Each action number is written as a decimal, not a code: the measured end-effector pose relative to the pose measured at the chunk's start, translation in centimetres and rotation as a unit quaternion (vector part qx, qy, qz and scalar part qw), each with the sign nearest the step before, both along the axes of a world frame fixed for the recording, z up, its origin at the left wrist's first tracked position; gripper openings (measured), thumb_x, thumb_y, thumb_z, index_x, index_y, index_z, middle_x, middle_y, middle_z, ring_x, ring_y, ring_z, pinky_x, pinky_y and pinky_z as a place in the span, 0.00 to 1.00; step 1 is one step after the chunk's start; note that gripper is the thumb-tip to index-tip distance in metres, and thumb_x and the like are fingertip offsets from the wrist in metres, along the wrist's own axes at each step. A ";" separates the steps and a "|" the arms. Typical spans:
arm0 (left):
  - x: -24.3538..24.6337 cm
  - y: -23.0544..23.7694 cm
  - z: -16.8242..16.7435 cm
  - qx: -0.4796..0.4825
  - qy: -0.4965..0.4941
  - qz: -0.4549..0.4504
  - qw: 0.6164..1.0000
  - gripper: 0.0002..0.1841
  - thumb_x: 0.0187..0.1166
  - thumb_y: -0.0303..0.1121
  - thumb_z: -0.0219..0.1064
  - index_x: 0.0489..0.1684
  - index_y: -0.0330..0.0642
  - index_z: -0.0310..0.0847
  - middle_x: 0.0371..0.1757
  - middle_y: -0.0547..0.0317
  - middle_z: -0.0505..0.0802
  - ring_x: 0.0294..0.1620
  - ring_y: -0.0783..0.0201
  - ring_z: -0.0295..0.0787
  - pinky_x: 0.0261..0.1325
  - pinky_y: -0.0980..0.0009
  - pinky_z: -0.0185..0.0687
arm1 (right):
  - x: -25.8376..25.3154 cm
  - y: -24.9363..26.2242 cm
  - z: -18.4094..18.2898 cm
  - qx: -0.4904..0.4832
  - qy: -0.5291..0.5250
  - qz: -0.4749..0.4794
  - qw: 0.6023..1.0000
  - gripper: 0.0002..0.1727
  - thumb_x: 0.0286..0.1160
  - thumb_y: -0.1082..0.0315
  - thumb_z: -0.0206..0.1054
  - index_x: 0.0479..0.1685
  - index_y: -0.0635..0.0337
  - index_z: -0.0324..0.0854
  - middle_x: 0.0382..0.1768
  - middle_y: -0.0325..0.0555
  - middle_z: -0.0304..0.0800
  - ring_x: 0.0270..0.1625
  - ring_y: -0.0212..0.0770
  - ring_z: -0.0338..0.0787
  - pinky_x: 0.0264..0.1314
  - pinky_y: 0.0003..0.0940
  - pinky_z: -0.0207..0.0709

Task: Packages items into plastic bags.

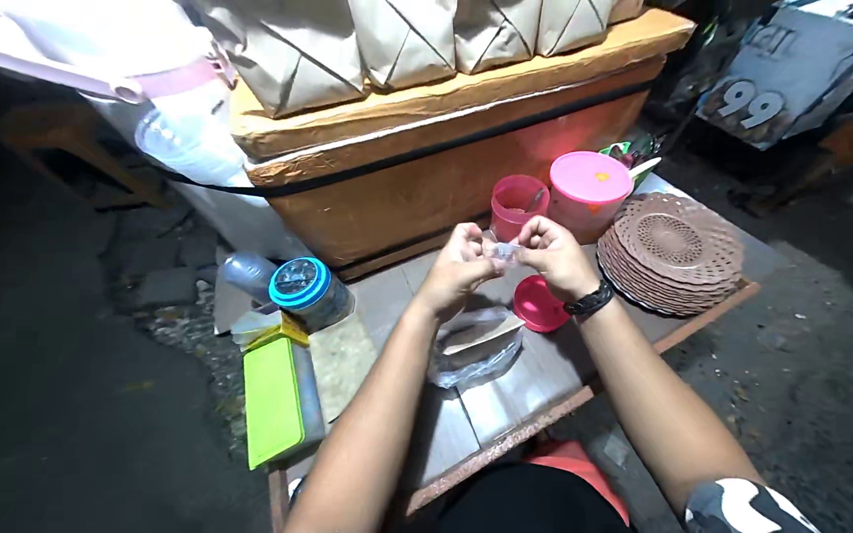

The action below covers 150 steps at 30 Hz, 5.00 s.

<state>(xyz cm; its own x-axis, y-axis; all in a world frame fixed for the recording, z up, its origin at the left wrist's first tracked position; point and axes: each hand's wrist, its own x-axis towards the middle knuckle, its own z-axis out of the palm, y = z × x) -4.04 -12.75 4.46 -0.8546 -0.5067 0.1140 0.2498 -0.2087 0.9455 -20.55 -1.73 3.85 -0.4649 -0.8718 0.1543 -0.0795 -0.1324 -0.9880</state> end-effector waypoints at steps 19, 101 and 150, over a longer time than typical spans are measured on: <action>-2.7 -0.2 -1.4 -0.538 -0.267 0.141 0.787 0.20 0.77 0.30 0.71 0.66 0.38 0.78 0.42 0.42 0.93 0.41 0.42 0.93 0.44 0.40 0.88 | 1.6 -0.1 -1.4 0.178 0.129 -0.059 0.974 0.29 0.64 0.74 0.76 0.68 0.58 0.73 0.38 0.46 0.86 0.32 0.40 0.86 0.37 0.42 0.84; -4.0 -3.2 -1.0 0.164 0.032 0.030 0.985 0.22 0.85 0.21 0.52 0.78 0.32 0.71 0.62 0.45 0.91 0.58 0.57 0.92 0.65 0.60 0.88 | -10.6 -3.3 2.4 0.089 0.233 -0.025 0.968 0.11 0.82 0.66 0.66 0.54 0.58 0.90 0.42 0.41 0.94 0.38 0.33 0.91 0.44 0.34 0.86; 6.6 0.3 -0.2 -0.406 -0.229 0.001 0.885 0.22 0.95 0.42 0.45 0.50 0.38 0.86 0.39 0.59 0.92 0.39 0.71 0.87 0.52 0.68 0.84 | -0.1 -2.1 4.1 -0.009 0.456 0.161 0.875 0.13 0.85 0.66 0.58 0.48 0.57 0.89 0.34 0.39 0.92 0.33 0.32 0.89 0.39 0.34 0.86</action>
